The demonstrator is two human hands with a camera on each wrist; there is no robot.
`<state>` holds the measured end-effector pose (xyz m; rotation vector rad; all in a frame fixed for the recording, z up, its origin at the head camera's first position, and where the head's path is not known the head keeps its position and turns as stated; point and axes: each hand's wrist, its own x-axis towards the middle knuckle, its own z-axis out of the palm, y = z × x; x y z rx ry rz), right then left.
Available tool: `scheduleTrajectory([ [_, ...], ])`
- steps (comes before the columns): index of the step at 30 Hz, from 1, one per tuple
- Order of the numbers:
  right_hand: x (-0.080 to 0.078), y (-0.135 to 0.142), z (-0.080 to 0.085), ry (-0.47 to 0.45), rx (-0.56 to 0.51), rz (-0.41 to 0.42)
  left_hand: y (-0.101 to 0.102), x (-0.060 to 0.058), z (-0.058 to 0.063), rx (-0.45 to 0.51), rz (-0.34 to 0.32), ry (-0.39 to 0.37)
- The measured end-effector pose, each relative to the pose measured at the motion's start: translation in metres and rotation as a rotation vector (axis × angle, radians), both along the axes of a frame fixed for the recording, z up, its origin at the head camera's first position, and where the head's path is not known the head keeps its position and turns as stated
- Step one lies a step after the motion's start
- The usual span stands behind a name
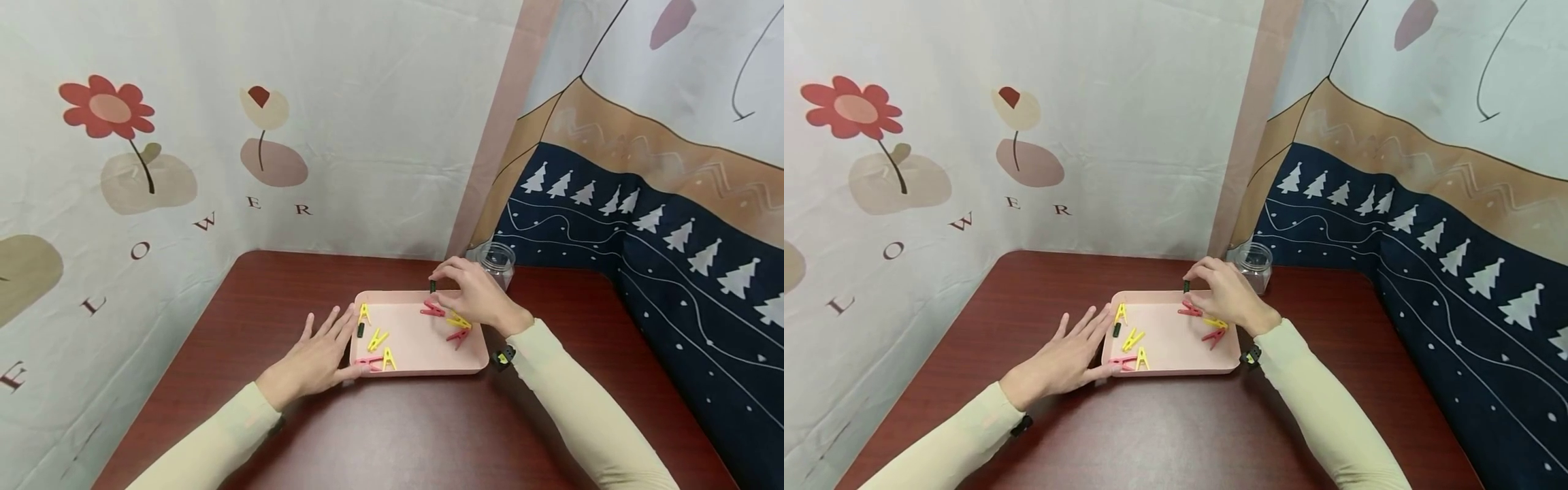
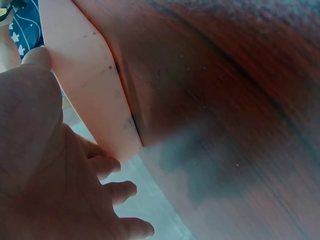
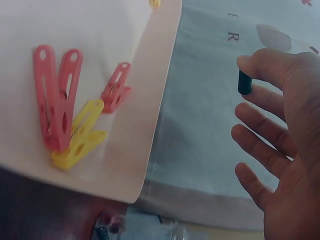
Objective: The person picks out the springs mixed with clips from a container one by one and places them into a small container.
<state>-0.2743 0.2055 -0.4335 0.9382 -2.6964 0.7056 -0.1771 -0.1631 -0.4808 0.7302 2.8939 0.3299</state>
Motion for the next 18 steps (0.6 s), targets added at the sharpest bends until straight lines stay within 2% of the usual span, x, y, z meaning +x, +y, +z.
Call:
scheduleTrajectory([
  [8, -0.004, 0.023, -0.001, 0.007, -0.041, -0.049, 0.001, -0.002, -0.002, -0.009, 0.01, -0.007],
  [18, -0.012, 0.052, 0.003, 0.019, -0.089, -0.153, 0.0, -0.002, -0.002, -0.007, 0.011, -0.015],
])
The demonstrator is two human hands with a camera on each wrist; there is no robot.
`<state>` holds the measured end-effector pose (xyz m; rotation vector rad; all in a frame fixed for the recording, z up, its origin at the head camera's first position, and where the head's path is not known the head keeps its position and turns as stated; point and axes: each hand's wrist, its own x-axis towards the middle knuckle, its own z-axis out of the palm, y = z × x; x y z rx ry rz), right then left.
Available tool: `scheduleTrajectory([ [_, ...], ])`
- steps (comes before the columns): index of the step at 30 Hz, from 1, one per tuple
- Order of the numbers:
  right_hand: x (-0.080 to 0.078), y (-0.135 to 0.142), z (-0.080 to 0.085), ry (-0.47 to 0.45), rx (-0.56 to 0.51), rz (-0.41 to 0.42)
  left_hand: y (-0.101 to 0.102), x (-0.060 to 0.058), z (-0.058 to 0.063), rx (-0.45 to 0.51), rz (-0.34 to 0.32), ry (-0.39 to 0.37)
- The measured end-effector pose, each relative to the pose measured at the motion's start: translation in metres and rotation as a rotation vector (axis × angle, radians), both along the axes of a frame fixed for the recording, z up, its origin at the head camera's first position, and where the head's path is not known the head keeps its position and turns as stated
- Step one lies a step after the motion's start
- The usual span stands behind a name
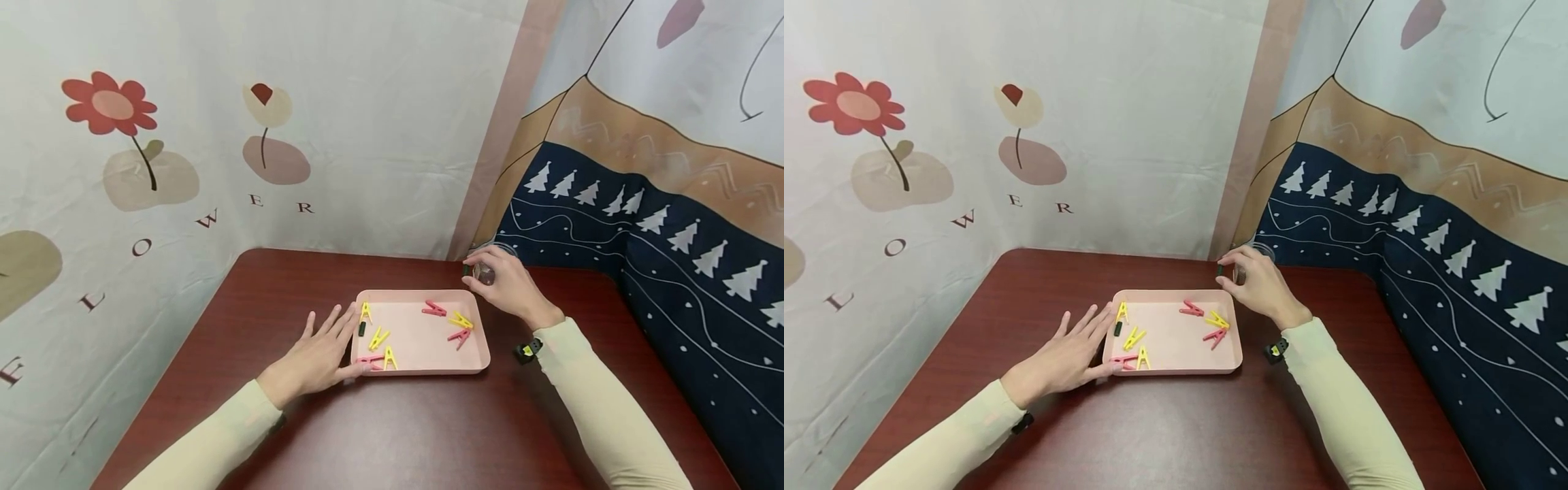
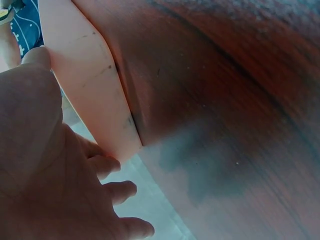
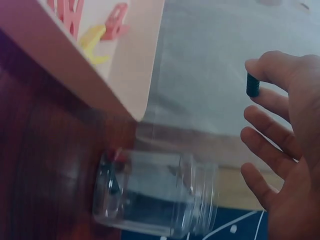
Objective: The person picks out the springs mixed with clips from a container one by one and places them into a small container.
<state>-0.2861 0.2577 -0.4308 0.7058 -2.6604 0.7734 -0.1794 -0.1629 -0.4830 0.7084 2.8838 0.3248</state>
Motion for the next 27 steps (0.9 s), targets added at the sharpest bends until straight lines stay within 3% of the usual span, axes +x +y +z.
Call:
scheduleTrajectory([
  [14, -0.015, 0.039, -0.002, -0.011, -0.083, -0.163, 0.0, -0.001, 0.0, -0.004, 0.001, 0.008],
  [27, -0.025, 0.053, -0.011, -0.074, -0.131, -0.231, 0.0, -0.001, -0.001, -0.004, -0.003, 0.021],
])
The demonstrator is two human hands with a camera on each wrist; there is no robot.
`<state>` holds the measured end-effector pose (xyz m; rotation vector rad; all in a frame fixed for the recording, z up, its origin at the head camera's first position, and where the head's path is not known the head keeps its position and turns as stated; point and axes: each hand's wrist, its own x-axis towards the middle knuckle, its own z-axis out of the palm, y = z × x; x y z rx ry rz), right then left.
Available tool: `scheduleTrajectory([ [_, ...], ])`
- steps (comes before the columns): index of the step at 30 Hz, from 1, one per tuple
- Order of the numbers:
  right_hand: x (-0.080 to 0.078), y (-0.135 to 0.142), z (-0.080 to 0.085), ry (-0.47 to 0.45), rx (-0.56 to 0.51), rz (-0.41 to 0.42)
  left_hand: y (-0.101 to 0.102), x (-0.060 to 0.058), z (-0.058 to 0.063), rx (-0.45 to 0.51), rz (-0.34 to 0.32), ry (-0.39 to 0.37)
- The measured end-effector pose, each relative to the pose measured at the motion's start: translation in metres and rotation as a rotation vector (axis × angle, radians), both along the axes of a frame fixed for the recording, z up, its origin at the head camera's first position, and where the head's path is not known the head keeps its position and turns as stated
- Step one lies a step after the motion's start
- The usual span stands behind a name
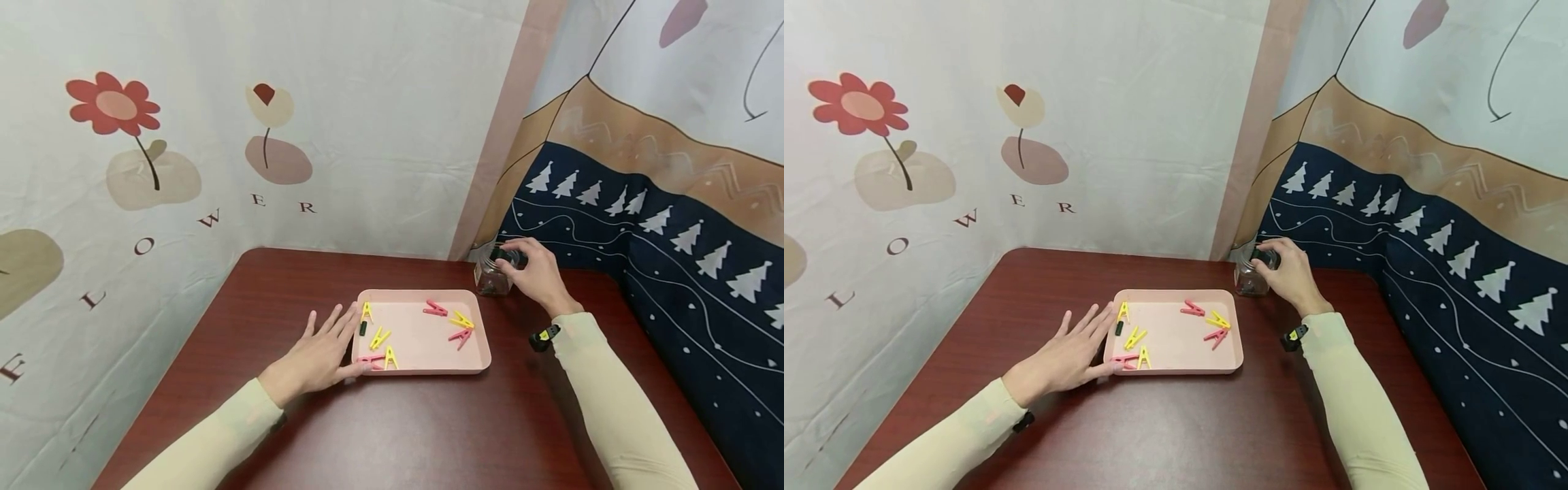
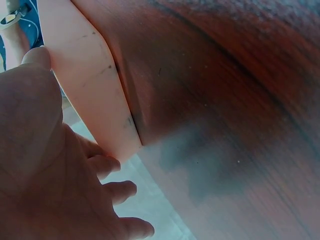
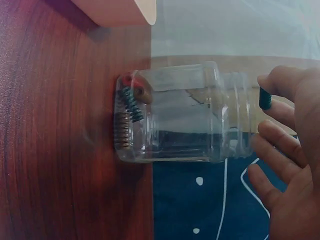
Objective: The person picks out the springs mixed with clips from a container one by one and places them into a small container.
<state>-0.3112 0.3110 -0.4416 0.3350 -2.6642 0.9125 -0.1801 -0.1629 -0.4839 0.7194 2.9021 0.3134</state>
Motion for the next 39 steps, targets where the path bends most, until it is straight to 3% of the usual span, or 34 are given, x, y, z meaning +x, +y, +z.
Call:
scheduleTrajectory([
  [22, 0.001, -0.002, -0.005, 0.001, 0.0, -0.015, 0.0, 0.001, 0.001, -0.008, 0.002, 0.003],
  [32, 0.007, -0.005, -0.007, 0.041, 0.02, 0.011, 0.001, 0.001, 0.002, -0.011, 0.002, -0.01],
  [39, 0.016, -0.022, -0.005, 0.062, 0.043, 0.059, 0.0, 0.0, 0.004, -0.015, 0.002, -0.013],
])
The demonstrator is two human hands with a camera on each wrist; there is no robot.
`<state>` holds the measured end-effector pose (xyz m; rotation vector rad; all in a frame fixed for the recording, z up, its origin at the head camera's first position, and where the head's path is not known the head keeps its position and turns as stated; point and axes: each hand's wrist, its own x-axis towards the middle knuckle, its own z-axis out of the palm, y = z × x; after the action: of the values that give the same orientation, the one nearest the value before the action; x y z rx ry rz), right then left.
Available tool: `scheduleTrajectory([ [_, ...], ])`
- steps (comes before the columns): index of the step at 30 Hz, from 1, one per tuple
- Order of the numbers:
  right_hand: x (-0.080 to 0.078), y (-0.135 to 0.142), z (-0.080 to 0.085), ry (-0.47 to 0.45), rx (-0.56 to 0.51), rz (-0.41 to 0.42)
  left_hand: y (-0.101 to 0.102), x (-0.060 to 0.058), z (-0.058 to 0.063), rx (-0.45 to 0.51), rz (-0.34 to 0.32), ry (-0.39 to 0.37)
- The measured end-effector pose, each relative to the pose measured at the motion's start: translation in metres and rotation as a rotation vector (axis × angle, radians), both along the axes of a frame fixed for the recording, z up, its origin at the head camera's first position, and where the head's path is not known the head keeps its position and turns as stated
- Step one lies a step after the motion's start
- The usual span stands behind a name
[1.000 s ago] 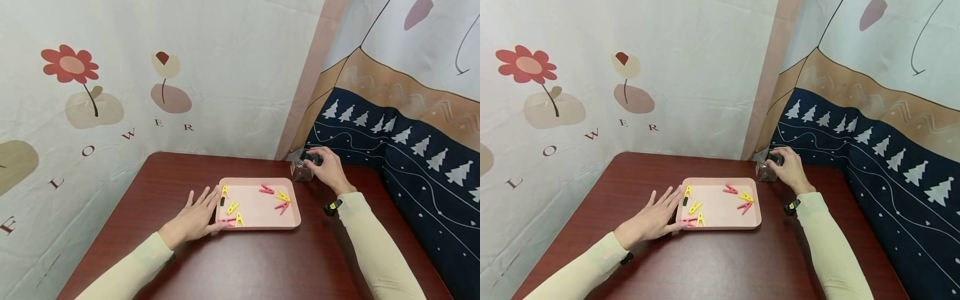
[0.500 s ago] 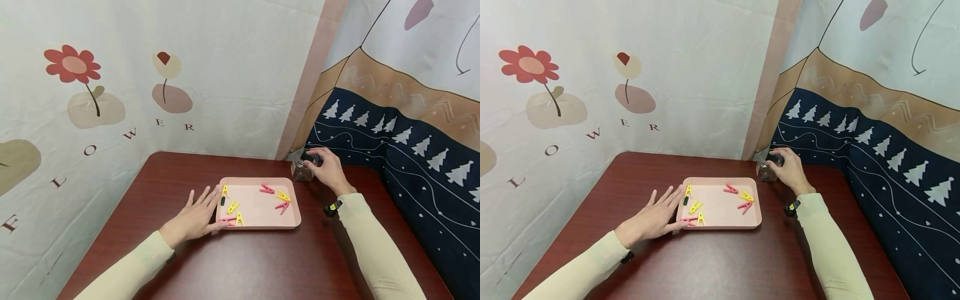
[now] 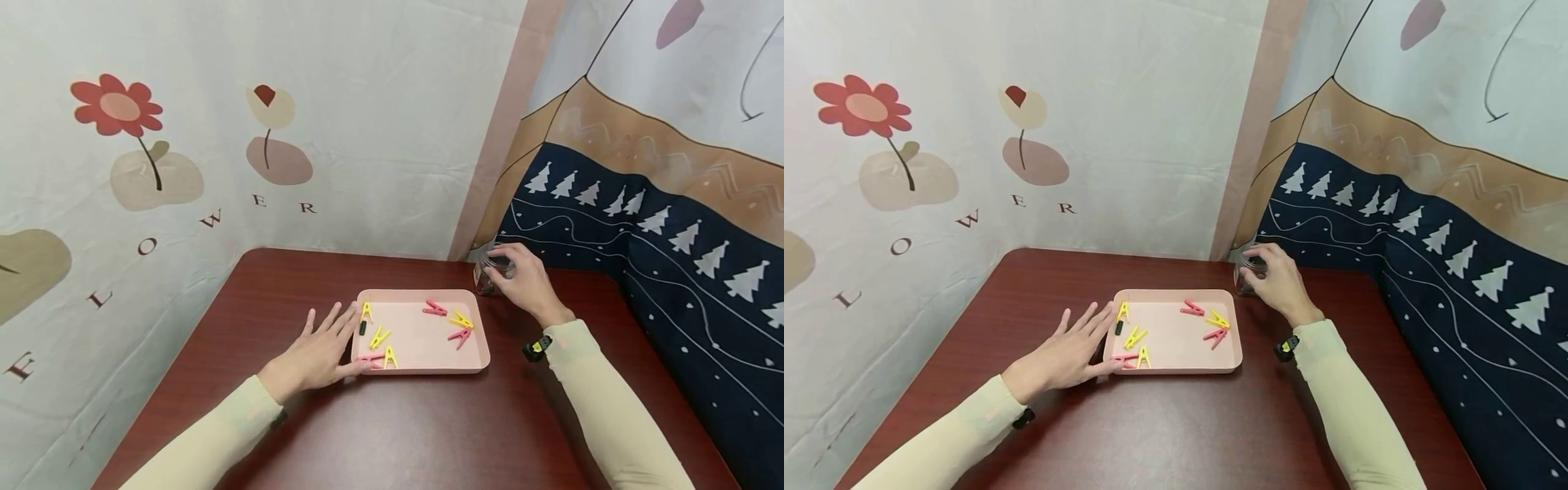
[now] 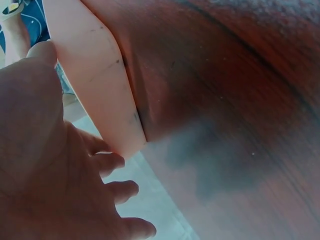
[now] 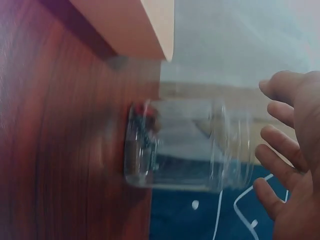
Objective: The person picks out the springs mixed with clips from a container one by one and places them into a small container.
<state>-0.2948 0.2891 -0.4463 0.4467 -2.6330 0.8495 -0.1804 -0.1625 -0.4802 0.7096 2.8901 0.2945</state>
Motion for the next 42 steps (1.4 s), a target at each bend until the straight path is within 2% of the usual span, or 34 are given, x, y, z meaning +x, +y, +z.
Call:
scheduleTrajectory([
  [9, 0.015, -0.03, 0.005, -0.008, 0.085, 0.088, 0.0, 0.001, 0.004, -0.007, 0.001, -0.002],
  [14, 0.021, -0.05, 0.01, -0.006, 0.131, 0.174, 0.0, -0.001, 0.004, -0.008, -0.001, 0.01],
  [22, 0.029, -0.085, 0.018, -0.057, 0.23, 0.3, -0.001, -0.001, 0.007, 0.001, -0.006, -0.001],
  [29, 0.029, -0.111, 0.016, -0.044, 0.343, 0.421, -0.002, -0.001, 0.011, 0.028, -0.027, -0.02],
  [42, 0.025, -0.162, 0.008, -0.015, 0.485, 0.573, -0.005, -0.006, 0.008, 0.021, -0.035, -0.038],
])
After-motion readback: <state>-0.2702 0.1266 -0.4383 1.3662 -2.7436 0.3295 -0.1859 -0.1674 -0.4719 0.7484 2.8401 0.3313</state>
